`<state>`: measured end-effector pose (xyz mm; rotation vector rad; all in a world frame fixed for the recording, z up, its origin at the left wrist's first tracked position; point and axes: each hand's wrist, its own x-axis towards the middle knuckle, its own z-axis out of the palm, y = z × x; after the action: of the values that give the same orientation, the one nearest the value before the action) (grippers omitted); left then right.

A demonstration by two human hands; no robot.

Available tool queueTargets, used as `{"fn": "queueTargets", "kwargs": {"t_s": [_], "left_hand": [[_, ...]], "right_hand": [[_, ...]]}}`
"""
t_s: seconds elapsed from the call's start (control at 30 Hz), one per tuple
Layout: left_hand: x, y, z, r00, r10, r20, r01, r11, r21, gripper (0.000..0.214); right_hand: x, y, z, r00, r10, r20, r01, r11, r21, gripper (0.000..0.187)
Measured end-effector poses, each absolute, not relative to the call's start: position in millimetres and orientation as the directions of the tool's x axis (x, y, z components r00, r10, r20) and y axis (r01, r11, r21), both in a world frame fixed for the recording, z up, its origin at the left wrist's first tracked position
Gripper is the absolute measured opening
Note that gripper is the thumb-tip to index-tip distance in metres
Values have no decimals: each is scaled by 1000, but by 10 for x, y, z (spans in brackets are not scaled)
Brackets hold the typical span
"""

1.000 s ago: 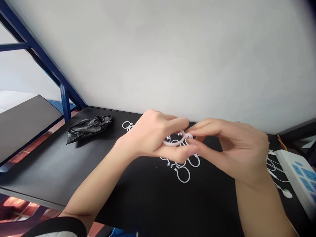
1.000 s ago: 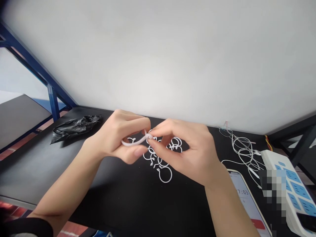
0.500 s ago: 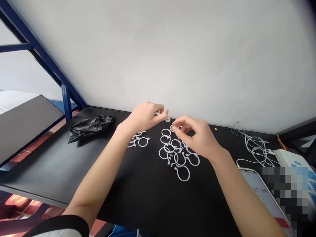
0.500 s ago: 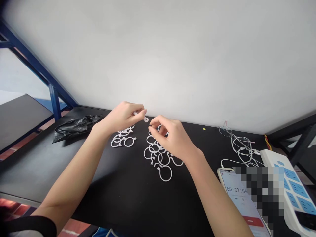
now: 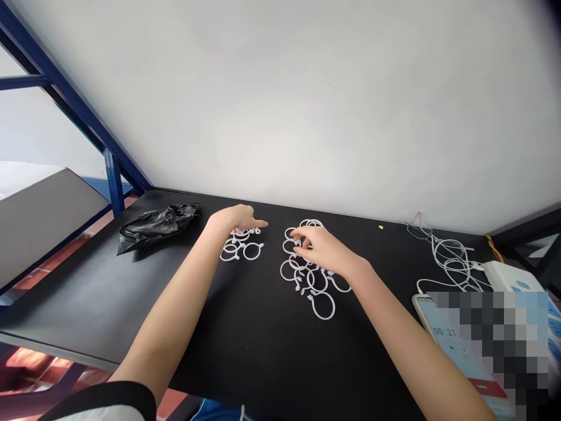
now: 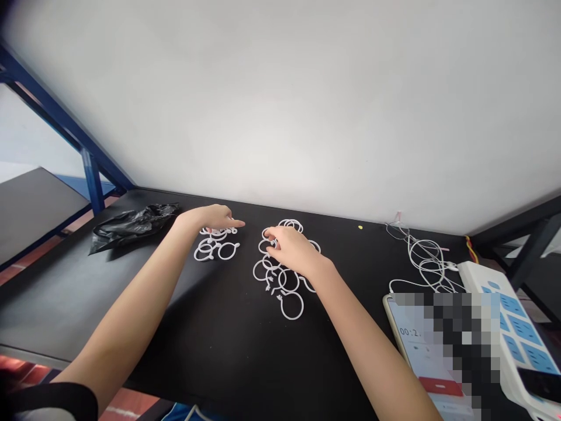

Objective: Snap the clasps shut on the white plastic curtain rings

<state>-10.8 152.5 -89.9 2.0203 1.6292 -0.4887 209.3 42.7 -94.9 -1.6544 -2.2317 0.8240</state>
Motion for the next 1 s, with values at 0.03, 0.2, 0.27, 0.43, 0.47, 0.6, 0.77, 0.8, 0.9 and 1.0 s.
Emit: {"fn": "queueTargets", "kwargs": {"t_s": [0.03,0.2,0.27,0.43,0.47,0.6,0.77,0.8,0.9,1.0], "left_hand": [[-105,1521,-889,219,788,-576,975,-161,151,72],[-84,1479,-839,224,762,-608,975,-171,144,69],[-73,1460,-830,226,756,-615,974,-177,139,69],[-51,1422,-822,231,752,-617,973,-190,132,65],[-47,1414,-815,231,753,-616,973,-191,132,64],[-20,1365,-758,224,764,-605,974,-188,124,60],[26,1289,-675,234,778,-583,972,-202,121,53],[30,1278,-668,239,780,-578,971,-205,124,53],[36,1264,-668,250,785,-566,968,-214,131,54],[46,1269,-679,266,785,-559,964,-224,143,64]], "right_hand": [[2099,437,-970,-328,934,-139,801,197,-566,30],[2105,480,-1088,-335,931,-144,804,203,-559,30],[2097,496,-1131,-340,930,-138,801,209,-561,29],[2081,529,-1187,-315,946,-79,800,220,-558,21],[2084,533,-1188,-304,950,-67,801,217,-558,21],[2112,532,-1183,-272,960,-63,815,195,-546,23],[2116,526,-1211,-266,959,-97,827,175,-533,24],[2112,528,-1222,-264,959,-99,826,172,-537,24],[2107,541,-1254,-255,962,-102,819,158,-551,24],[2123,552,-1271,-240,964,-115,813,135,-567,21]]}}
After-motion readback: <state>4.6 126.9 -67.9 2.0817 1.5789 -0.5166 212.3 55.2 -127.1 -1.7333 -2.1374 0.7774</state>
